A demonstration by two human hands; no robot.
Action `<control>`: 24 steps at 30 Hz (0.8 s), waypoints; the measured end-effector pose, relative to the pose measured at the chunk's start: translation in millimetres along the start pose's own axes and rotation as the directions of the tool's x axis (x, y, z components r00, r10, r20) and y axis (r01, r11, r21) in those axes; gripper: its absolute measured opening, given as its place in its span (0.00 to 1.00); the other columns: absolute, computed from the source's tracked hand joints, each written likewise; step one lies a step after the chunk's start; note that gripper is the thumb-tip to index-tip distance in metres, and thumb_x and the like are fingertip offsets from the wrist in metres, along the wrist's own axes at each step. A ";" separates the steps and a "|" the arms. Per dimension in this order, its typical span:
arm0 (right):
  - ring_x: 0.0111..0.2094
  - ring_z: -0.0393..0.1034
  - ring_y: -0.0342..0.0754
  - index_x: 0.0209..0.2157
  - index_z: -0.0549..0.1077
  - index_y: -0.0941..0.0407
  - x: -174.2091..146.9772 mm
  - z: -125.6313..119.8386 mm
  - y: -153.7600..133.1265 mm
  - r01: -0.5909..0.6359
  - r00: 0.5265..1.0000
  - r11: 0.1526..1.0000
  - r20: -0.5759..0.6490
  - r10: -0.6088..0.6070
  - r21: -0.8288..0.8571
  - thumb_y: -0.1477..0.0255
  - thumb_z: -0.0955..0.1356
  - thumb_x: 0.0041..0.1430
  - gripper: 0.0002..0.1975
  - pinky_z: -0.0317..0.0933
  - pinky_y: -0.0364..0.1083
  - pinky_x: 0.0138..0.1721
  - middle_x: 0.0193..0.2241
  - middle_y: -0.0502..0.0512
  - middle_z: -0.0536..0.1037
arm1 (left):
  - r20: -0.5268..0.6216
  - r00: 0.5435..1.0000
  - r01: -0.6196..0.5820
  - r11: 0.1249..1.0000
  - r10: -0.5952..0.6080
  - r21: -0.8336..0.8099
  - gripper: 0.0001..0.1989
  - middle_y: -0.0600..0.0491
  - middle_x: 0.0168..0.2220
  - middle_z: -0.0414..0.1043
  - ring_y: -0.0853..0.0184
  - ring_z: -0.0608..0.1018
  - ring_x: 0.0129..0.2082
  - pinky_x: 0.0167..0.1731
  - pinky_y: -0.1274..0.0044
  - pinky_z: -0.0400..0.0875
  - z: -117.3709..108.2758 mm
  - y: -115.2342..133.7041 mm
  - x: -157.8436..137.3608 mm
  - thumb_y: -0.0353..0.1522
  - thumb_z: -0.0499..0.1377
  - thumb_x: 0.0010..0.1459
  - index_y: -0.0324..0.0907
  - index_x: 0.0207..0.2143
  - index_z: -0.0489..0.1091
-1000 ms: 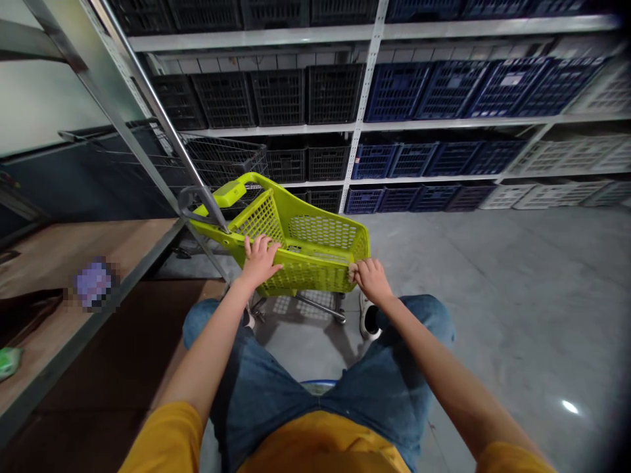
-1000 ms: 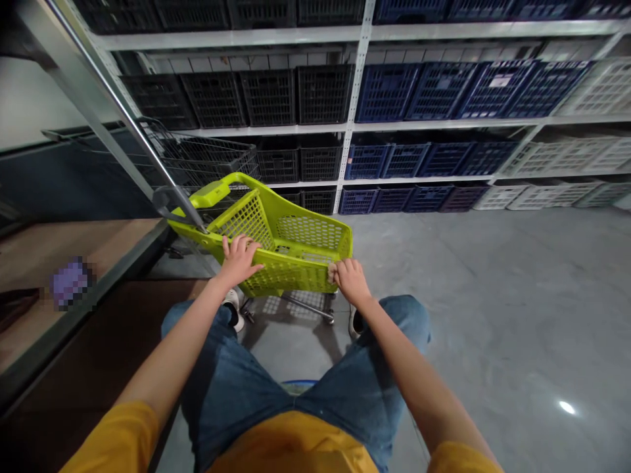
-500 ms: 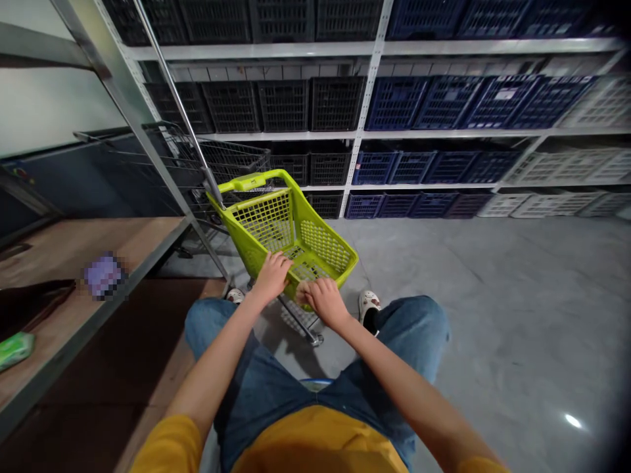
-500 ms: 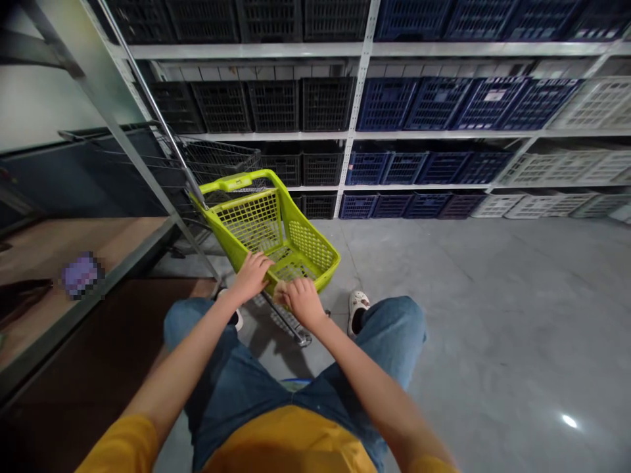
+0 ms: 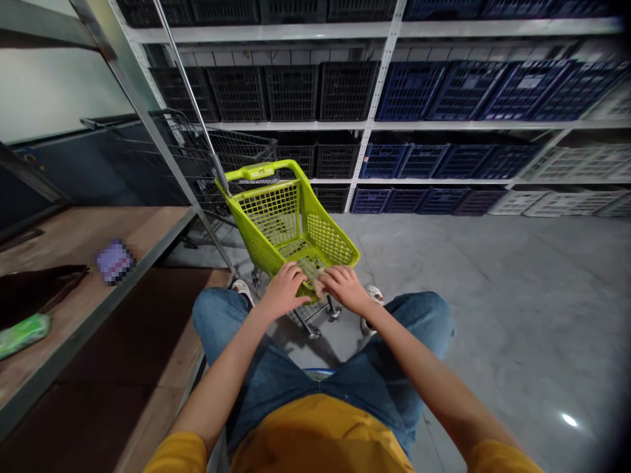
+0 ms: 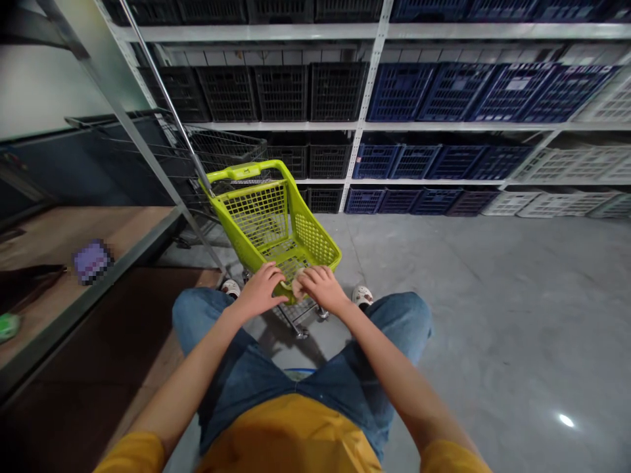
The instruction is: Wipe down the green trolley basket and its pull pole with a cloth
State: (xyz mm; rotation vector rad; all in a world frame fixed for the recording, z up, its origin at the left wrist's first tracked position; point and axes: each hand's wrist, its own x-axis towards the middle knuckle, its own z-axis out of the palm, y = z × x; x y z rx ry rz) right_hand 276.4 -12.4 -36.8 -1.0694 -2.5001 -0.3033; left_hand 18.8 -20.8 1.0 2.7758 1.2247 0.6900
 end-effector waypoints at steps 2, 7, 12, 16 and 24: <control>0.57 0.58 0.59 0.54 0.73 0.48 -11.6 -1.6 25.4 -0.109 0.994 0.993 -0.013 0.109 -0.039 0.66 0.66 0.66 0.16 0.55 0.59 0.56 0.55 0.61 0.70 | -0.032 0.999 0.023 1.000 -0.023 -0.005 0.23 0.46 0.46 0.69 0.50 0.66 0.60 0.60 0.57 0.65 4.8 5.9 4.1 0.44 0.71 0.48 0.43 0.42 0.70; 0.49 0.62 0.57 0.55 0.73 0.48 -26.9 -6.2 77.1 -0.237 0.971 0.971 0.010 0.237 -0.042 0.70 0.64 0.67 0.17 0.61 0.56 0.52 0.52 0.62 0.71 | -0.116 0.990 0.079 0.997 -0.081 -0.020 0.19 0.47 0.43 0.69 0.50 0.67 0.59 0.60 0.56 0.65 16.4 9.1 7.6 0.42 0.70 0.50 0.43 0.39 0.71; 0.47 0.61 0.55 0.54 0.72 0.53 -20.8 -0.4 54.6 -0.303 0.950 0.950 -0.060 0.307 0.071 0.76 0.61 0.65 0.19 0.64 0.54 0.51 0.51 0.62 0.70 | -0.151 0.984 0.094 0.995 -0.098 -0.031 0.12 0.48 0.41 0.70 0.51 0.68 0.59 0.60 0.55 0.65 21.6 5.2 3.4 0.38 0.67 0.55 0.43 0.38 0.70; 0.46 0.61 0.56 0.52 0.73 0.53 -7.8 10.6 -9.3 -0.380 0.907 0.914 -0.135 0.398 0.141 0.77 0.60 0.65 0.18 0.64 0.56 0.50 0.50 0.62 0.70 | -0.157 0.983 0.087 0.995 -0.093 -0.042 0.12 0.49 0.42 0.70 0.51 0.68 0.59 0.61 0.55 0.64 20.9 -3.9 -0.9 0.36 0.68 0.54 0.44 0.36 0.69; 0.46 0.64 0.56 0.53 0.72 0.55 10.8 8.4 -55.6 -0.207 0.976 0.961 -0.034 0.216 0.183 0.74 0.60 0.68 0.16 0.65 0.54 0.50 0.50 0.63 0.72 | -0.134 0.988 0.071 0.995 -0.079 -0.067 0.11 0.48 0.43 0.70 0.52 0.67 0.61 0.61 0.56 0.65 10.1 -25.4 -11.0 0.32 0.67 0.52 0.44 0.37 0.69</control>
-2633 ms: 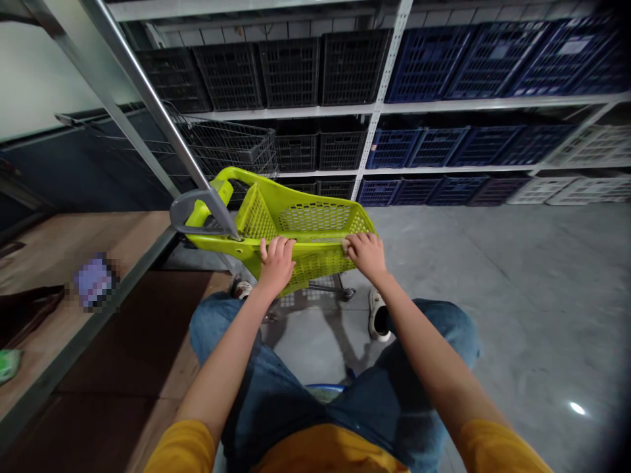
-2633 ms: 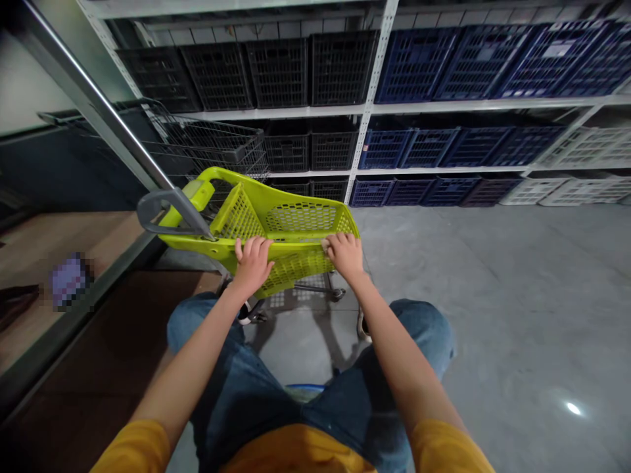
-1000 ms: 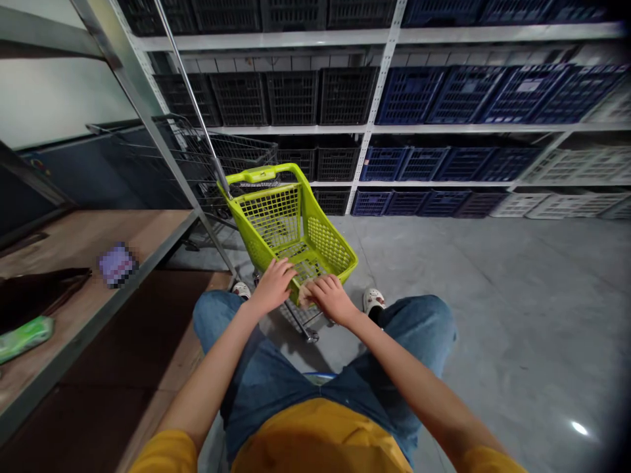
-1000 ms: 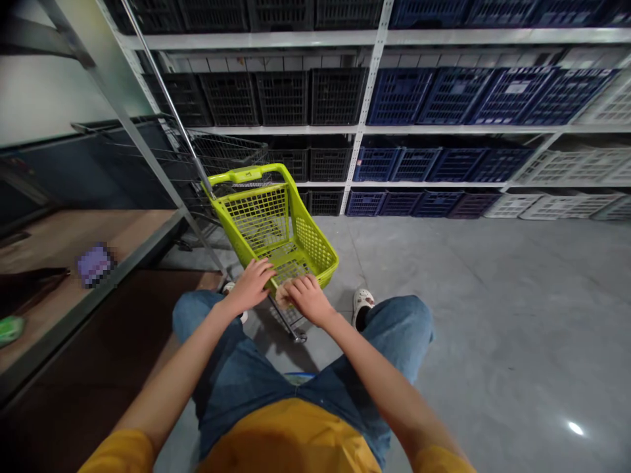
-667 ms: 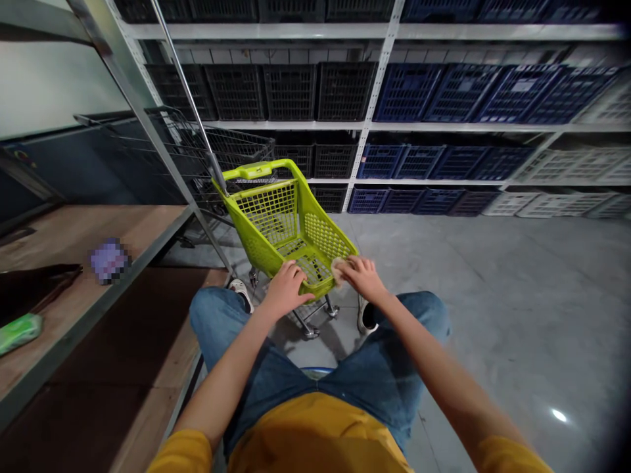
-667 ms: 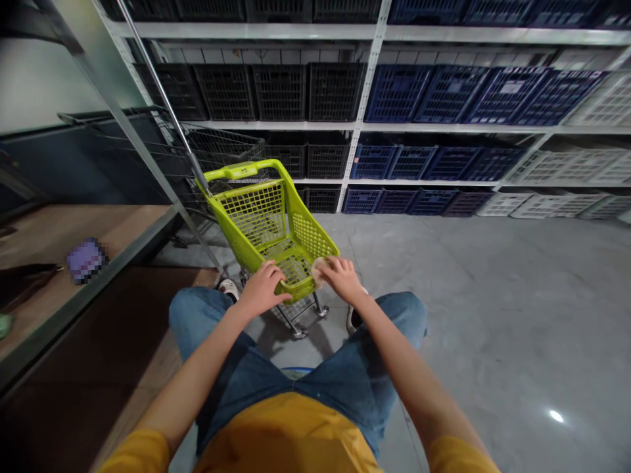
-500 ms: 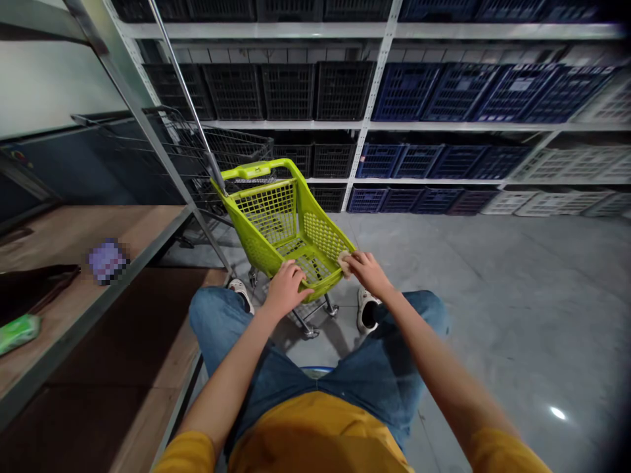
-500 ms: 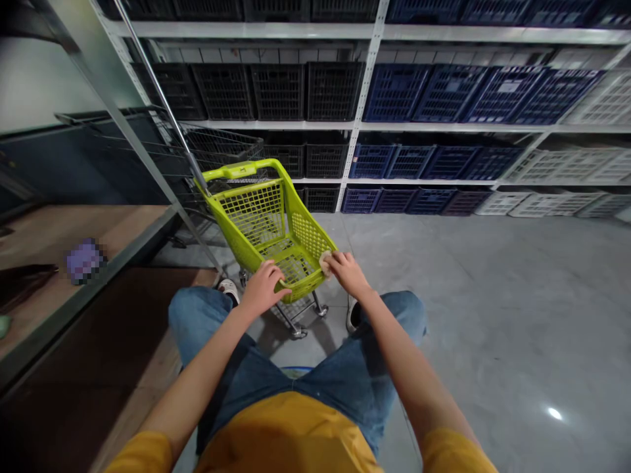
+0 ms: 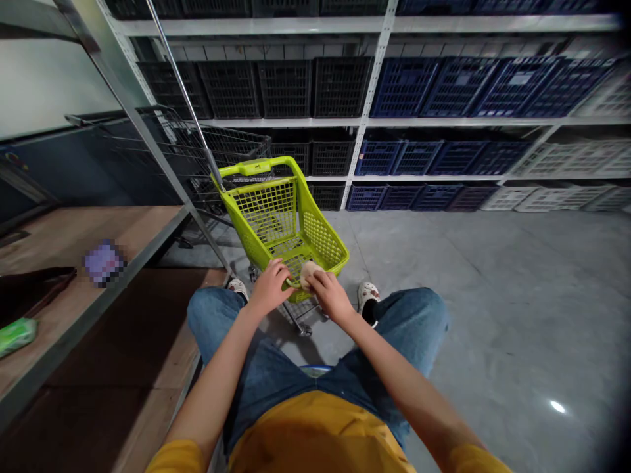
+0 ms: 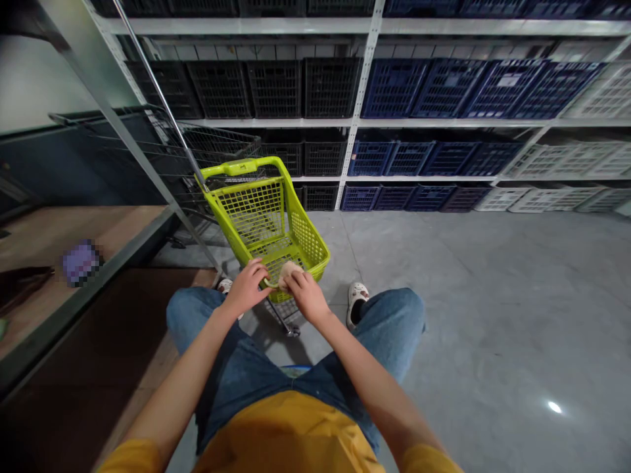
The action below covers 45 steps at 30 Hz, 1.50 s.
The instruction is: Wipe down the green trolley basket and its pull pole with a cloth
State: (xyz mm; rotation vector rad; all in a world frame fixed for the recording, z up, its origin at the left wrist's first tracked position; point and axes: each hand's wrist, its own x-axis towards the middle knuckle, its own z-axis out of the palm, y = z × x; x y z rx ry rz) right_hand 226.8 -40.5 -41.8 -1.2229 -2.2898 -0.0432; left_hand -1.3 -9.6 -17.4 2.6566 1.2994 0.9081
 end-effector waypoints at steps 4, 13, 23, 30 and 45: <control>0.45 0.64 0.55 0.51 0.74 0.54 0.7 -26.0 67.2 -0.082 0.996 0.995 -0.045 0.080 -0.062 0.73 0.61 0.67 0.15 0.65 0.53 0.48 0.48 0.61 0.74 | 0.016 1.000 0.003 1.000 -0.003 -0.028 0.12 0.49 0.44 0.71 0.52 0.66 0.62 0.61 0.56 0.65 -4.3 -6.6 -2.8 0.36 0.67 0.54 0.44 0.36 0.68; 0.46 0.66 0.55 0.43 0.77 0.57 3.9 -0.6 47.8 -0.293 0.923 0.952 -0.236 0.305 0.086 0.76 0.62 0.63 0.13 0.64 0.53 0.49 0.44 0.63 0.73 | 0.008 1.000 0.023 0.999 -0.023 -0.024 0.11 0.48 0.44 0.70 0.51 0.66 0.63 0.62 0.55 0.64 0.8 -1.0 -0.6 0.35 0.67 0.53 0.44 0.35 0.68; 0.44 0.67 0.54 0.46 0.75 0.53 2.8 7.7 11.6 -0.054 0.994 0.997 -0.089 0.058 0.046 0.73 0.61 0.66 0.13 0.66 0.51 0.46 0.44 0.61 0.74 | 0.013 0.999 0.041 0.999 -0.040 -0.035 0.09 0.49 0.44 0.70 0.52 0.65 0.63 0.62 0.57 0.65 -4.7 -0.2 -2.9 0.31 0.66 0.54 0.44 0.35 0.68; 0.40 0.66 0.53 0.40 0.76 0.54 18.8 -28.7 125.8 -0.255 0.959 0.966 -0.137 0.249 -0.030 0.75 0.62 0.61 0.12 0.63 0.49 0.43 0.39 0.59 0.73 | -0.009 0.999 0.031 0.998 -0.031 -0.046 0.10 0.48 0.44 0.71 0.51 0.66 0.63 0.63 0.53 0.62 3.4 0.9 -0.8 0.33 0.67 0.54 0.45 0.35 0.69; 0.50 0.68 0.54 0.49 0.73 0.54 -11.0 23.6 -8.1 -0.071 0.985 0.963 -0.136 0.110 0.261 0.74 0.61 0.65 0.14 0.65 0.51 0.53 0.49 0.61 0.73 | 0.010 0.999 0.036 0.999 -0.036 -0.018 0.09 0.48 0.44 0.70 0.52 0.66 0.63 0.63 0.55 0.62 2.8 7.8 1.0 0.30 0.66 0.53 0.44 0.36 0.69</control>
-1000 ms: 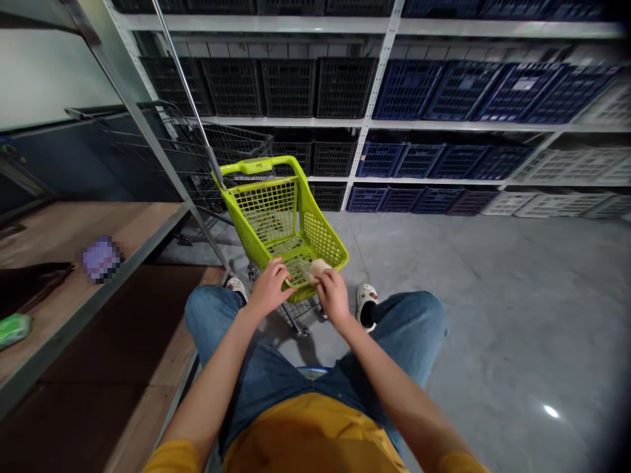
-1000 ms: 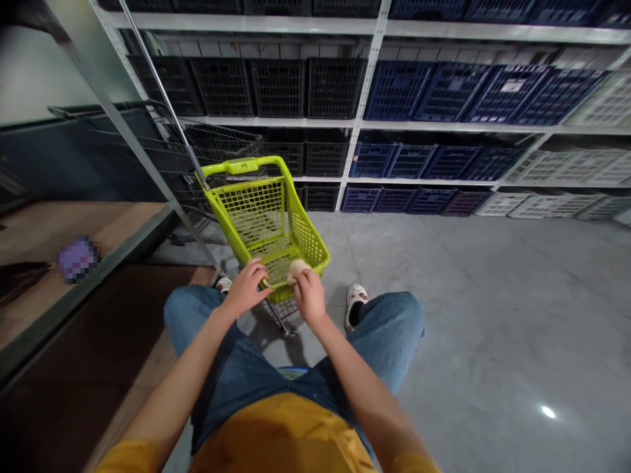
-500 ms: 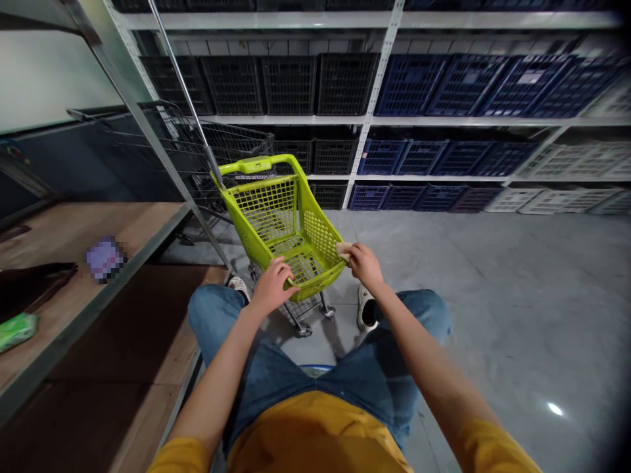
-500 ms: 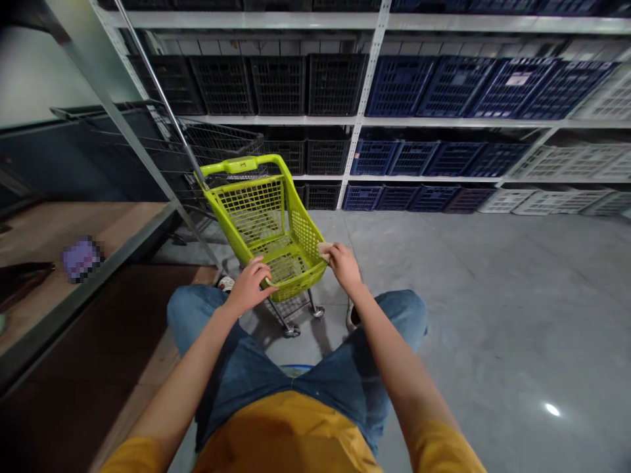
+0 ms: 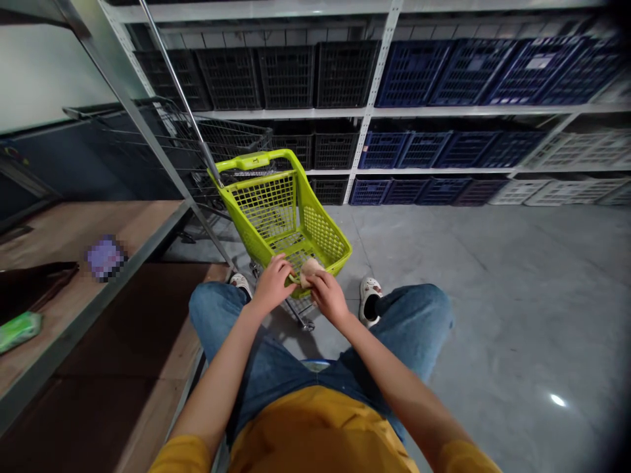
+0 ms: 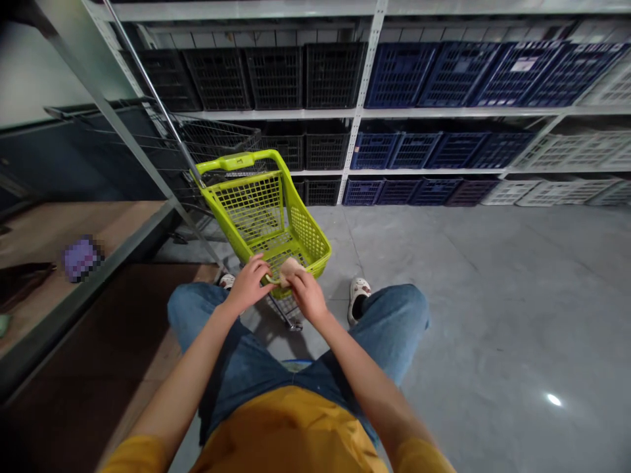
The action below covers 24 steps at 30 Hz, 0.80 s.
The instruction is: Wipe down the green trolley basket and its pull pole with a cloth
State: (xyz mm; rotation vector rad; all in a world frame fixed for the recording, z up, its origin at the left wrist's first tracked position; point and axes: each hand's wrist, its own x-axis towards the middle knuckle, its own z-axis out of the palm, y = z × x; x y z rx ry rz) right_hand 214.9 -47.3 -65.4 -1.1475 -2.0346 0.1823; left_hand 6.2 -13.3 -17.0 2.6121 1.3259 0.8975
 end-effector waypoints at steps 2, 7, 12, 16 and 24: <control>0.49 0.68 0.54 0.46 0.73 0.54 2.8 -11.8 24.5 -0.046 0.997 0.999 -0.069 0.046 -0.003 0.76 0.61 0.63 0.13 0.65 0.52 0.51 0.47 0.61 0.73 | 0.012 1.000 -0.008 1.000 0.008 -0.018 0.10 0.48 0.44 0.70 0.51 0.65 0.63 0.63 0.54 0.62 -2.3 -1.6 -0.4 0.34 0.67 0.54 0.44 0.36 0.68; 0.43 0.66 0.53 0.39 0.71 0.55 18.8 -44.1 89.4 -0.309 0.890 0.949 -0.330 0.314 0.069 0.77 0.60 0.57 0.11 0.64 0.53 0.47 0.38 0.58 0.72 | 0.040 0.999 -0.023 0.999 0.024 -0.033 0.14 0.49 0.45 0.70 0.50 0.64 0.64 0.64 0.52 0.59 -5.4 -2.5 -0.2 0.37 0.69 0.52 0.45 0.37 0.69; 0.40 0.63 0.50 0.35 0.65 0.53 10.4 -12.9 73.3 -0.382 0.793 0.917 -0.469 0.389 0.113 0.77 0.59 0.58 0.06 0.63 0.50 0.43 0.36 0.55 0.68 | 0.103 0.993 -0.064 0.997 0.060 0.033 0.12 0.48 0.45 0.68 0.50 0.63 0.63 0.64 0.53 0.59 -6.1 6.0 3.1 0.36 0.68 0.54 0.45 0.39 0.71; 0.40 0.63 0.50 0.36 0.64 0.53 -17.1 34.8 27.6 -0.321 0.821 0.919 -0.417 0.390 0.227 0.77 0.59 0.60 0.06 0.63 0.48 0.40 0.37 0.56 0.67 | 0.121 0.990 -0.091 0.988 0.075 0.126 0.09 0.48 0.43 0.67 0.47 0.61 0.63 0.64 0.48 0.57 -2.1 12.9 3.9 0.34 0.67 0.54 0.47 0.39 0.74; 0.43 0.65 0.50 0.38 0.68 0.54 -22.2 40.0 -3.0 -0.306 0.864 0.922 -0.337 0.374 0.238 0.76 0.60 0.62 0.07 0.65 0.48 0.42 0.40 0.58 0.67 | 0.132 0.987 -0.115 0.982 0.095 0.153 0.09 0.48 0.43 0.66 0.46 0.59 0.62 0.64 0.47 0.56 -0.8 11.5 2.9 0.27 0.62 0.56 0.47 0.39 0.75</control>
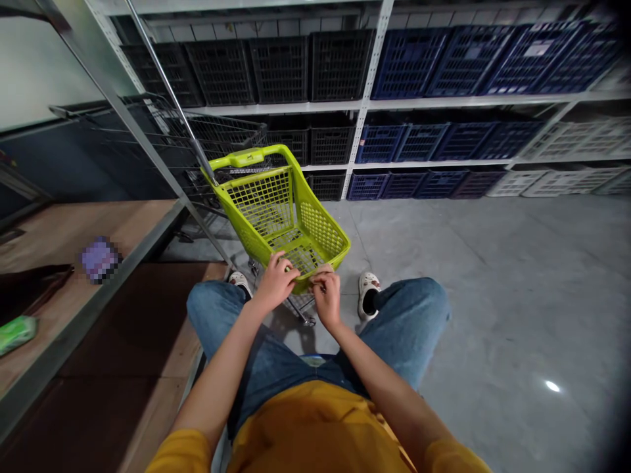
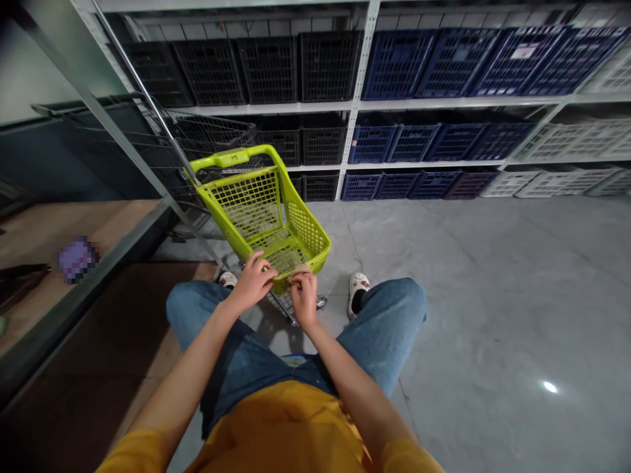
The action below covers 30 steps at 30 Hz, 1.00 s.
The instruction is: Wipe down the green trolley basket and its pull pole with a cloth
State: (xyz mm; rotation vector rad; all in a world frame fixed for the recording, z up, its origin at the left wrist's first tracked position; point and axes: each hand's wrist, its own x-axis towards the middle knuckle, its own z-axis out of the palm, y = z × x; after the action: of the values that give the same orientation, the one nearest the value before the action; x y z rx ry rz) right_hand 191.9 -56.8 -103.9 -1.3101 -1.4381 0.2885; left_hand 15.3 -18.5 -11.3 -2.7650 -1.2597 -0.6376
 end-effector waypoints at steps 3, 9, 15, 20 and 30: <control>0.45 0.65 0.51 0.40 0.70 0.53 -5.1 2.6 3.9 0.078 0.996 0.997 0.044 -0.079 0.029 0.76 0.62 0.62 0.08 0.65 0.50 0.46 0.41 0.58 0.67 | -0.006 1.000 -0.002 1.000 0.002 0.004 0.09 0.48 0.43 0.66 0.47 0.59 0.62 0.64 0.47 0.56 1.2 1.1 0.2 0.26 0.62 0.56 0.46 0.38 0.75; 0.44 0.66 0.51 0.39 0.73 0.54 -29.0 21.9 42.9 0.114 0.968 0.991 0.217 -0.125 0.066 0.79 0.61 0.60 0.11 0.64 0.50 0.47 0.38 0.57 0.70 | -0.028 1.000 0.004 1.000 -0.005 -0.029 0.08 0.49 0.44 0.66 0.48 0.59 0.63 0.64 0.47 0.55 6.6 -1.5 2.1 0.29 0.63 0.56 0.47 0.39 0.75; 0.43 0.66 0.50 0.35 0.71 0.54 -24.9 17.7 26.9 0.041 0.975 0.988 0.211 -0.072 0.148 0.78 0.61 0.62 0.09 0.64 0.50 0.48 0.38 0.56 0.69 | -0.038 0.999 -0.006 0.999 0.004 -0.036 0.07 0.49 0.43 0.66 0.48 0.59 0.63 0.64 0.49 0.56 4.7 -4.2 3.3 0.28 0.63 0.56 0.46 0.39 0.75; 0.44 0.65 0.49 0.37 0.72 0.53 -11.1 7.9 -12.2 0.022 0.999 0.984 0.034 -0.028 0.175 0.75 0.64 0.63 0.05 0.65 0.49 0.44 0.42 0.57 0.68 | -0.023 1.000 -0.004 1.000 0.004 -0.025 0.11 0.48 0.44 0.66 0.49 0.57 0.63 0.64 0.49 0.56 7.2 -4.4 2.5 0.24 0.59 0.57 0.45 0.41 0.75; 0.38 0.65 0.49 0.29 0.70 0.54 -53.5 33.5 60.9 -0.101 0.954 0.992 0.289 0.074 0.078 0.78 0.61 0.58 0.08 0.63 0.48 0.42 0.34 0.55 0.69 | -0.029 1.000 -0.001 1.000 0.000 -0.020 0.10 0.49 0.43 0.66 0.49 0.58 0.63 0.65 0.47 0.53 8.6 -4.6 1.7 0.25 0.61 0.57 0.47 0.39 0.74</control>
State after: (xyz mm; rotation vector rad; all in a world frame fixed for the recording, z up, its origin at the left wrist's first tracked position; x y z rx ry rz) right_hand 185.4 -62.8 -191.1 -1.2966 -1.5881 0.6177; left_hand 16.0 -12.4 -19.2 -2.7612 -1.2541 -0.6918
